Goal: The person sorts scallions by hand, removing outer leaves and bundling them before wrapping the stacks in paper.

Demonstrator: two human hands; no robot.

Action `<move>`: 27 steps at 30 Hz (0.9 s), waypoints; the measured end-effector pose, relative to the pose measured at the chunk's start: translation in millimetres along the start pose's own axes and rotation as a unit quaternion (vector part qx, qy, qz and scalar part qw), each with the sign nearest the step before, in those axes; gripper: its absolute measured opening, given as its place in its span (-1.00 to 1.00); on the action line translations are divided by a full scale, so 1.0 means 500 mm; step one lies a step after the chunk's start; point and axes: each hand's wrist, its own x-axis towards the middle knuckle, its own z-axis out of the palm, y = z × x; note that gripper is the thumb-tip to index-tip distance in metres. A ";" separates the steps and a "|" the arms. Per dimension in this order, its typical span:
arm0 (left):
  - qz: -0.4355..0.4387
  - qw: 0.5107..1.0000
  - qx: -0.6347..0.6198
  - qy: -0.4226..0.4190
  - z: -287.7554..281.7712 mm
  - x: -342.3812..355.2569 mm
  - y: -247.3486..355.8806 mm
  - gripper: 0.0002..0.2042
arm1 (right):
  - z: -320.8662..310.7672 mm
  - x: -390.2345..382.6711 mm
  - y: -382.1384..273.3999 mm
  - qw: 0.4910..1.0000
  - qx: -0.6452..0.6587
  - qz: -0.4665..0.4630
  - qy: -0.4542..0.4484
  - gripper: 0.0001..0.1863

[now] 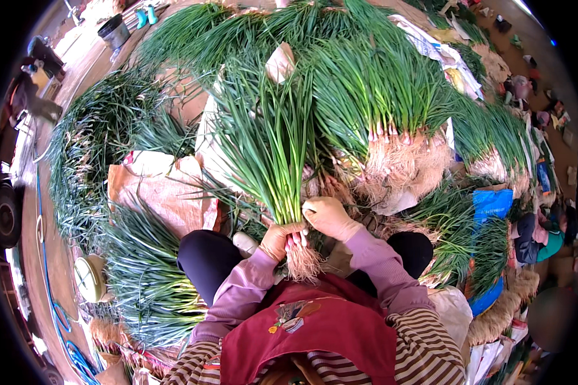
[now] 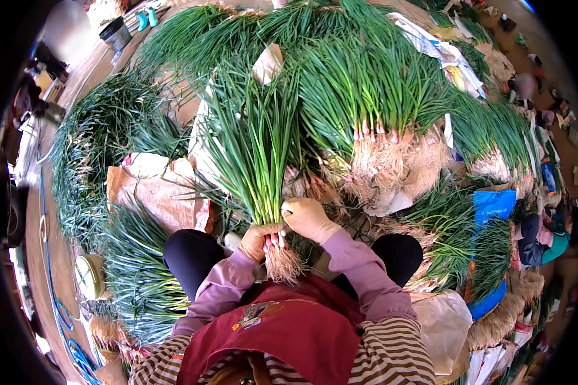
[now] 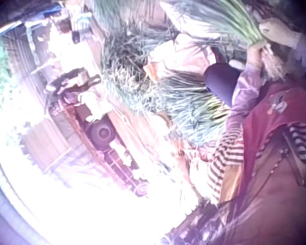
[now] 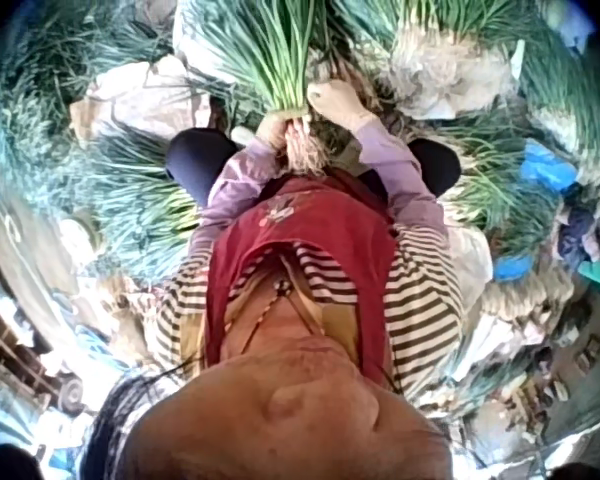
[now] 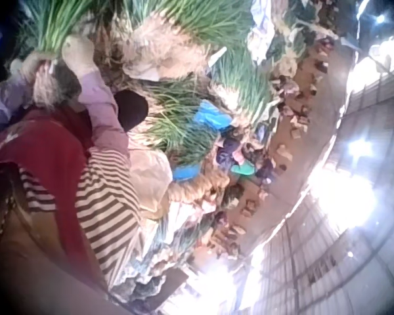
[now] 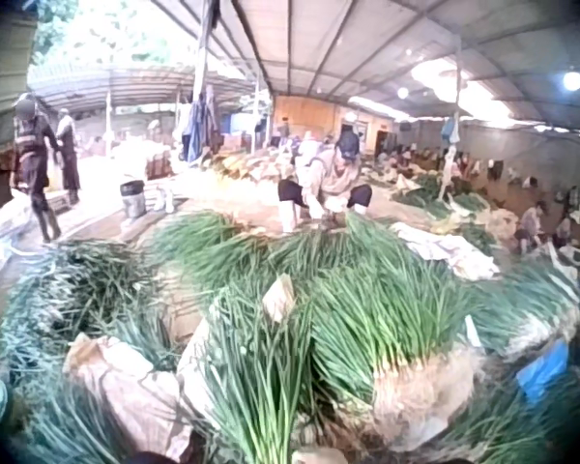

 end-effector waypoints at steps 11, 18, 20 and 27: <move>0.079 0.994 -0.050 -0.056 0.016 -0.007 0.013 -0.79 | -0.273 0.174 0.191 0.914 -0.064 0.373 0.147 -0.69; 0.052 0.993 -0.077 -0.076 0.007 0.017 0.008 -0.70 | -0.239 0.212 0.251 0.911 -0.157 0.353 0.146 -0.82; 0.047 0.993 -0.077 -0.081 -0.002 0.028 -0.006 -0.68 | -0.185 0.134 0.183 0.931 0.092 0.307 0.176 -0.90; 0.020 0.998 -0.024 -0.051 0.014 0.045 -0.013 -0.87 | -0.036 0.000 -0.024 0.988 0.073 0.133 0.016 -0.84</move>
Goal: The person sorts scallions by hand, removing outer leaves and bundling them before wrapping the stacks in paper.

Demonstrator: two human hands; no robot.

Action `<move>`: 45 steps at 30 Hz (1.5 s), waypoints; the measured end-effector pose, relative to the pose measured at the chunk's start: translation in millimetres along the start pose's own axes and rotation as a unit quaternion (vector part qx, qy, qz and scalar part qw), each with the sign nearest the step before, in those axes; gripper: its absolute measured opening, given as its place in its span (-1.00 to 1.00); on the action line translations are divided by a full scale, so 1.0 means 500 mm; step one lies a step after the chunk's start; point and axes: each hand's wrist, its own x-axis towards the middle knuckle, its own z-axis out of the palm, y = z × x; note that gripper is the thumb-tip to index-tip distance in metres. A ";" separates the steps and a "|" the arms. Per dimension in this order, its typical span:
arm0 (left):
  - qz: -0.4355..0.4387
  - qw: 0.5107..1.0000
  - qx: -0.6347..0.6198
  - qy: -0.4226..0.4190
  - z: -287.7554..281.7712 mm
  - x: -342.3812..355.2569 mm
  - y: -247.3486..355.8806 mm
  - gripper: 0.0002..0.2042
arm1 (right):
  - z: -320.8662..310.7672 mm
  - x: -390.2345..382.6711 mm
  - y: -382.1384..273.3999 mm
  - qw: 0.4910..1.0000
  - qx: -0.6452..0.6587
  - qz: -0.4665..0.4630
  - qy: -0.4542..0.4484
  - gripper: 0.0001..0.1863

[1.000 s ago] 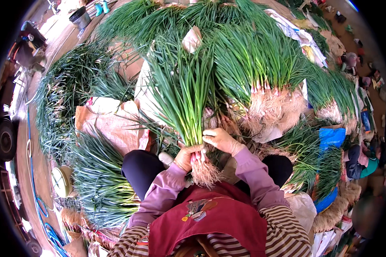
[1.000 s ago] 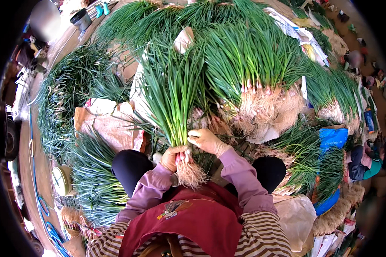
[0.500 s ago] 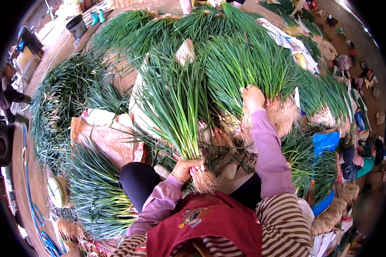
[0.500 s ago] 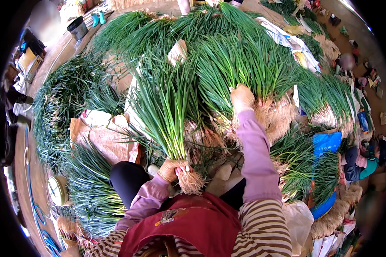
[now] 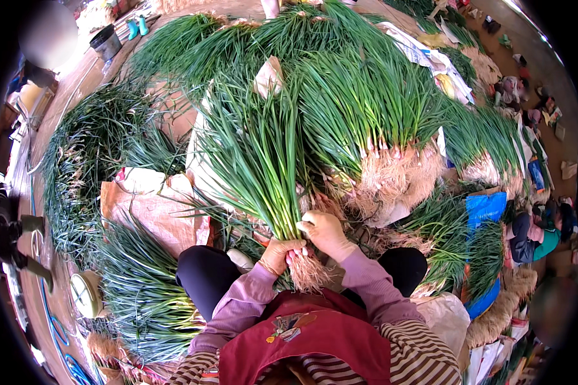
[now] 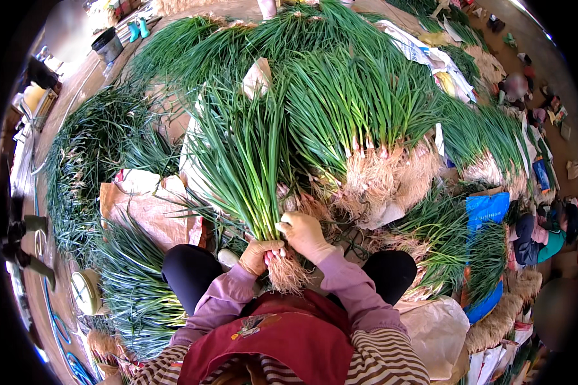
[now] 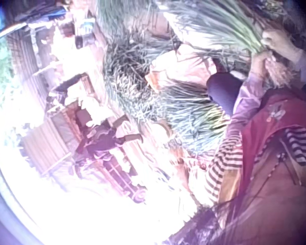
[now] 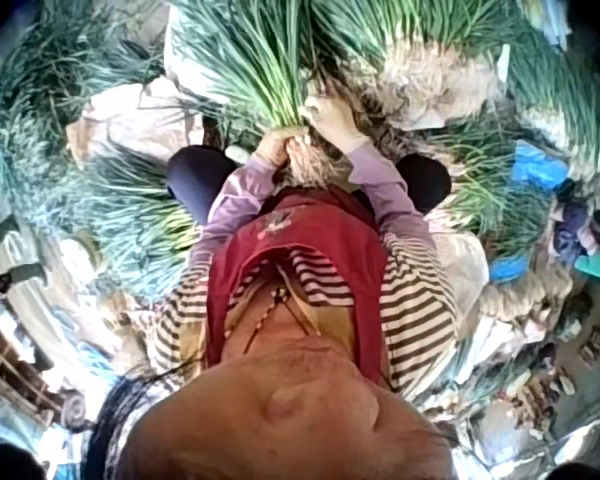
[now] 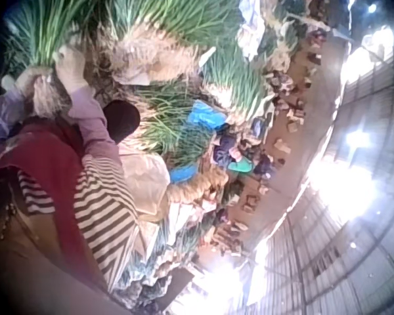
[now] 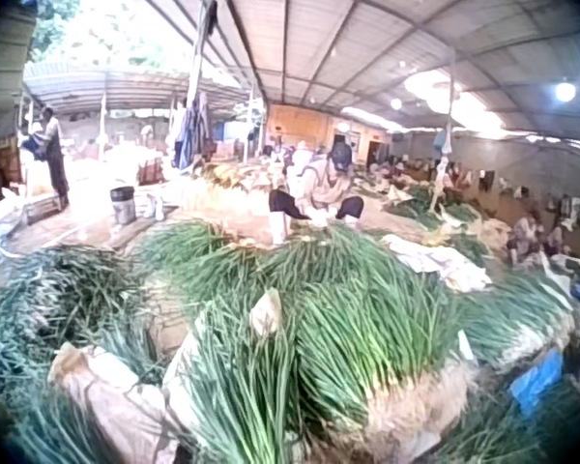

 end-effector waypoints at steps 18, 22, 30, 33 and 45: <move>0.012 0.989 -0.124 -0.077 0.001 -0.014 0.014 -0.66 | -0.268 0.233 0.281 0.930 -0.283 0.164 0.169 -0.72; 0.017 0.992 -0.098 -0.078 -0.029 -0.011 0.007 -0.63 | -0.183 0.107 0.120 0.944 0.166 0.259 0.117 -0.68; 0.019 0.997 -0.057 -0.045 -0.016 -0.006 -0.003 -0.80 | -0.011 -0.078 0.057 0.945 0.192 0.160 -0.212 -0.54; -0.003 0.997 -0.046 -0.065 -0.051 0.009 -0.019 -0.77 | -0.004 -0.016 0.054 0.924 0.333 0.172 -0.074 -0.69; -0.011 0.999 -0.036 0.023 -0.004 -0.009 -0.004 -0.90 | 0.075 -0.022 0.039 0.905 0.399 0.124 0.077 -0.79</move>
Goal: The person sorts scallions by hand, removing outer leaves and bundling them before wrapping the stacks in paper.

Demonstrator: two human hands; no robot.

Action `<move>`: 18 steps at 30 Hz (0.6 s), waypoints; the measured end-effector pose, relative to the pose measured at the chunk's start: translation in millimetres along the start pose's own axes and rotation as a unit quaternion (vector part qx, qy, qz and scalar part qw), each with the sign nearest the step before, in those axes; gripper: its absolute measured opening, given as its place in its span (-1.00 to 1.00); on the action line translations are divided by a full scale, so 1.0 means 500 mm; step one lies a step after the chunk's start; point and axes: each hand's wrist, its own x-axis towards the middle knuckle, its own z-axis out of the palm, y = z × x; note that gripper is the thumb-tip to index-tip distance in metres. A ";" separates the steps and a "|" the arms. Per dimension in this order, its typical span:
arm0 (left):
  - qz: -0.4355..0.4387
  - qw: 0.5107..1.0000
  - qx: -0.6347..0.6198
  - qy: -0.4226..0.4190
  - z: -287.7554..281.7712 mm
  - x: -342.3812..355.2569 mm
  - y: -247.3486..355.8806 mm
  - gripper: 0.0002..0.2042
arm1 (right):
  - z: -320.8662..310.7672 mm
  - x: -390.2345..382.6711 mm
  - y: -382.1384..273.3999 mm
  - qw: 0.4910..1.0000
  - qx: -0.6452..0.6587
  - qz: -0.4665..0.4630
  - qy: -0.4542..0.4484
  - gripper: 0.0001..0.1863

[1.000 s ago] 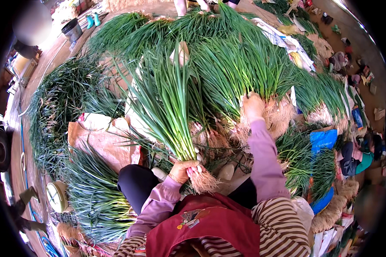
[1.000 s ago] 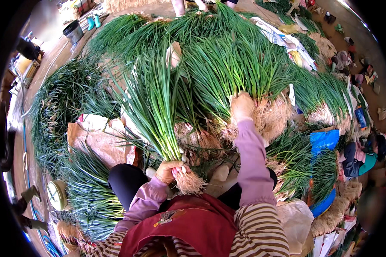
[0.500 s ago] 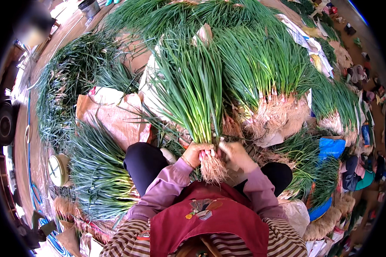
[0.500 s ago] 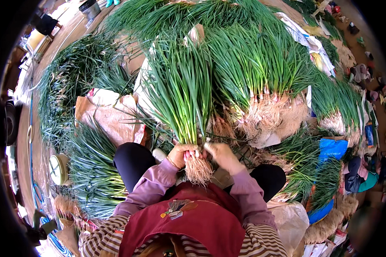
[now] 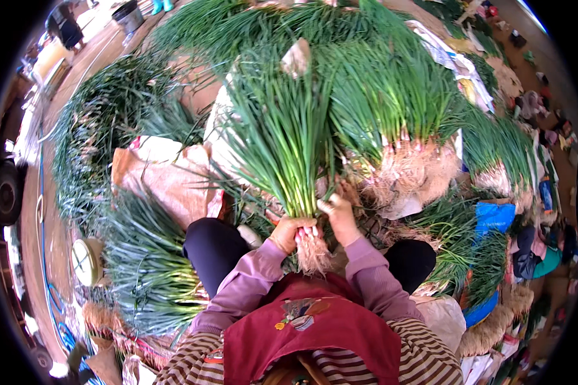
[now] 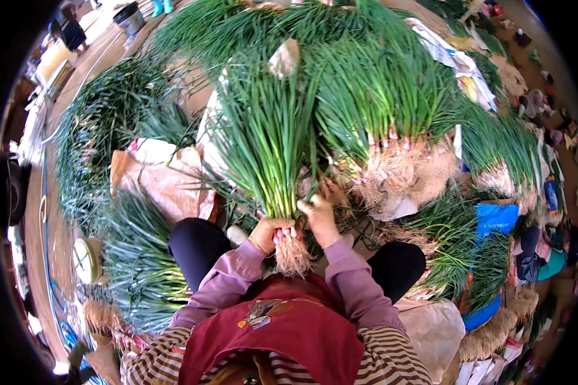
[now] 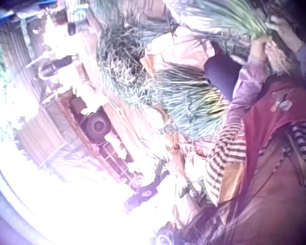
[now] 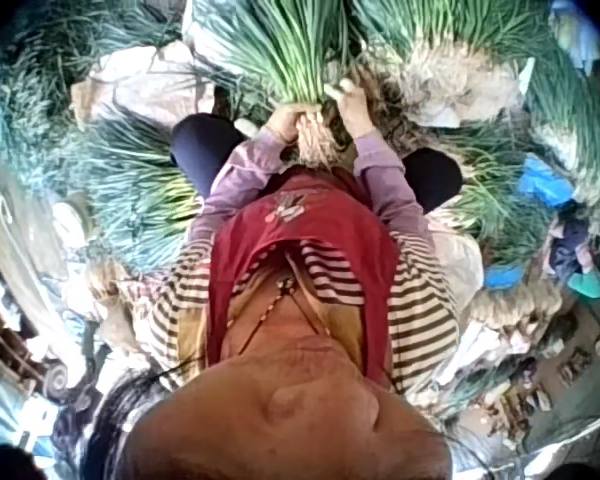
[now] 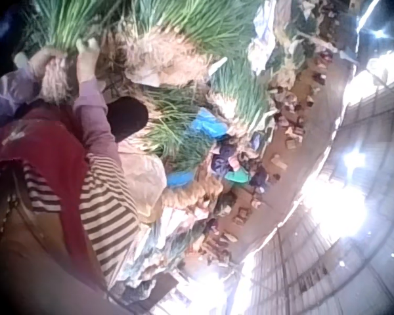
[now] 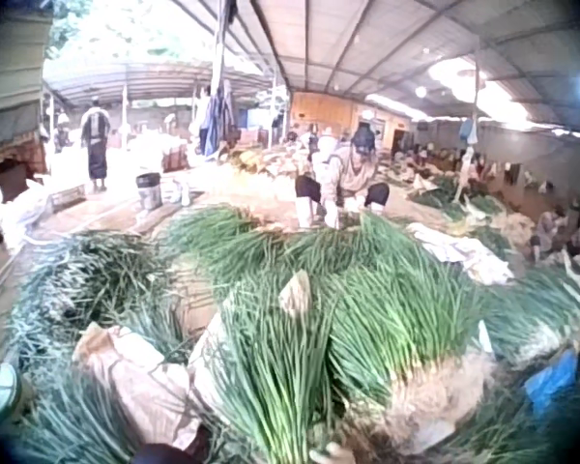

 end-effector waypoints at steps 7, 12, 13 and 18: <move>0.034 0.992 0.114 0.043 0.007 -0.005 0.008 -0.85 | 0.040 -0.004 -0.029 0.925 -0.378 -0.022 0.029 -0.80; 0.004 0.995 -0.021 -0.099 0.035 -0.038 0.023 -0.75 | -0.008 0.030 0.041 0.968 0.118 0.176 0.135 -0.87; 0.012 0.990 -0.009 -0.143 0.014 -0.035 0.018 -0.74 | -0.041 0.039 0.093 0.986 0.077 0.106 0.107 -0.85; 0.057 0.992 0.015 -0.109 -0.001 -0.029 0.015 -0.74 | -0.147 0.034 -0.009 0.770 -0.540 0.071 -0.333 -0.68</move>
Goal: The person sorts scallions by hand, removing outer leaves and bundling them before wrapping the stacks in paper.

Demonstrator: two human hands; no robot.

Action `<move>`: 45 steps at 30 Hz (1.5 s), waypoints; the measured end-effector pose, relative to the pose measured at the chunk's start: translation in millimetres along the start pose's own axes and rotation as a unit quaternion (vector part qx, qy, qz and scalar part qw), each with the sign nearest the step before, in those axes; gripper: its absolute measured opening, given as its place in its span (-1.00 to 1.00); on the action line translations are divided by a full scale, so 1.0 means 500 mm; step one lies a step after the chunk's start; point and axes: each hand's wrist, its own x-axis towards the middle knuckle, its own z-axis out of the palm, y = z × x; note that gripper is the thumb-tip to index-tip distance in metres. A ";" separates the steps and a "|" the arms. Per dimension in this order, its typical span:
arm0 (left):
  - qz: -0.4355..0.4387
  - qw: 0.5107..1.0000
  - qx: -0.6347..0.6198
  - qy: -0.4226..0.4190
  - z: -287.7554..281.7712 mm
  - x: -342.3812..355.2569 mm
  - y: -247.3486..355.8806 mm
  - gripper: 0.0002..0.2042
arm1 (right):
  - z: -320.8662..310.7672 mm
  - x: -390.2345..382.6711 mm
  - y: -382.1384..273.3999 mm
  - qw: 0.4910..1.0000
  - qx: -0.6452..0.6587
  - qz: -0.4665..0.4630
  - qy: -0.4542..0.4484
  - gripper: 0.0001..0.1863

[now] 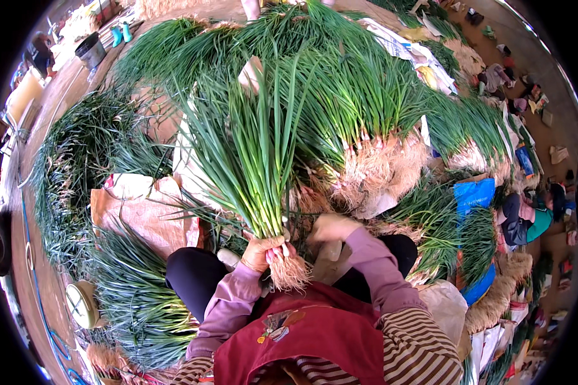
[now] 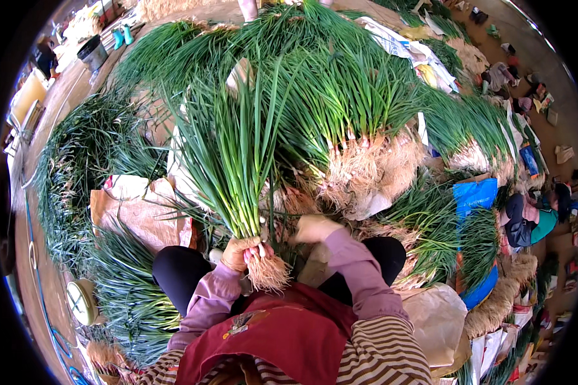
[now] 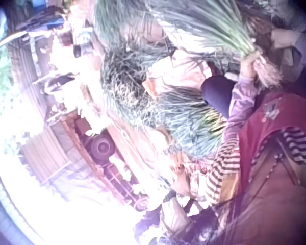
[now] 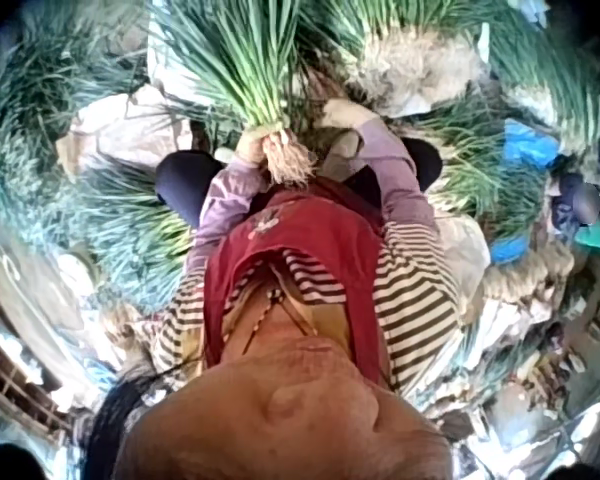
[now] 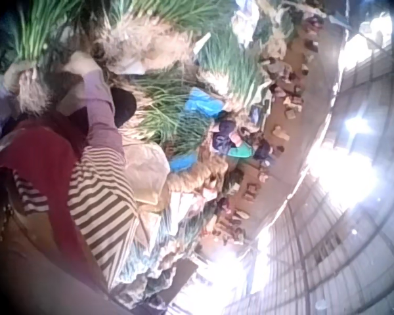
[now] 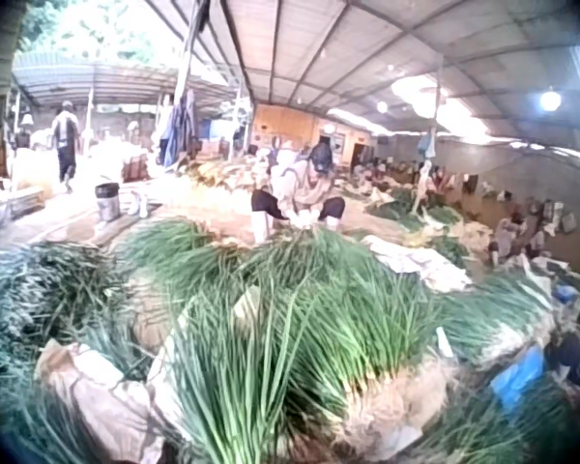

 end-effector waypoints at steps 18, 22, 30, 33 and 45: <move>0.036 0.987 -0.136 -0.078 0.030 -0.026 0.031 -0.63 | -0.319 -0.034 0.202 0.839 0.154 0.326 0.407 -0.67; 0.007 0.990 -0.129 -0.056 0.015 -0.025 0.033 -0.61 | -0.352 -0.124 0.077 0.629 0.594 -0.019 0.501 -0.79; -0.079 0.988 -0.127 -0.040 -0.049 0.004 -0.007 -0.66 | -0.172 -0.044 0.144 0.791 0.389 -0.052 0.469 -0.85; 0.005 0.992 -0.123 -0.017 -0.014 -0.003 0.000 -0.64 | -0.139 -0.014 0.106 0.779 0.448 -0.029 0.438 -0.91; 0.071 0.994 -0.086 -0.010 -0.019 -0.015 0.014 -0.68 | -0.226 -0.061 0.184 0.634 0.208 0.155 0.729 -0.61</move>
